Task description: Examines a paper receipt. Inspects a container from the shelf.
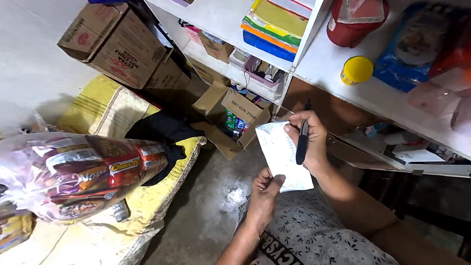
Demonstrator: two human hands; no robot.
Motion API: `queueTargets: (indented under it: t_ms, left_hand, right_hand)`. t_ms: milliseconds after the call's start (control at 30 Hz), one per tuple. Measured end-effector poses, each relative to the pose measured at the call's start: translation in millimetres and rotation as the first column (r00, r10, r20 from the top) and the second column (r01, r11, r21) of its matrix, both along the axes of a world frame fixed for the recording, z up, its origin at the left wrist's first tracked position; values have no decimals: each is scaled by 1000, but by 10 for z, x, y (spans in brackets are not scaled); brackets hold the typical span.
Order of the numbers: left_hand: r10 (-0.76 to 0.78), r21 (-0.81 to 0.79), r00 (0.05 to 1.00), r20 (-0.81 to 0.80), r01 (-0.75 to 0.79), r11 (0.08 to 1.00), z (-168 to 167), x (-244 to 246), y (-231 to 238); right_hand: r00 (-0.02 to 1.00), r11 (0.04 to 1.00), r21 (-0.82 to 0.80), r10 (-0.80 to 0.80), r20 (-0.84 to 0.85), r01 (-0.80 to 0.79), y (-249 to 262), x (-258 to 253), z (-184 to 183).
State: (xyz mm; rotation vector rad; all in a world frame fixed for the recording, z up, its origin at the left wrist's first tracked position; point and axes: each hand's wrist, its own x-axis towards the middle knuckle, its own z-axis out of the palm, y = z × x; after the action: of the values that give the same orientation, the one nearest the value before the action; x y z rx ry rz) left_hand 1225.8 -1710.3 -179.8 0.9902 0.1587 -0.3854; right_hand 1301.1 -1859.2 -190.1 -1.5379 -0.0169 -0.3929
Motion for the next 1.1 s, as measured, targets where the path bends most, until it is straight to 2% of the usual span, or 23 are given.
queueTargets:
  t_ms: [700, 867, 1100]
  left_hand:
    - [-1, -34, 999, -33, 0, 999, -35, 48, -18]
    - [-11, -16, 999, -41, 10, 1000, -26, 78, -35]
    - [-12, 77, 998, -54, 16, 997, -11, 107, -103]
  right_hand:
    - [1000, 1000, 21, 1, -21, -1, -17, 22, -39]
    - [1000, 1000, -9, -11, -26, 10, -47, 40, -52]
    - [999, 998, 40, -40, -34, 41, -16, 76, -70]
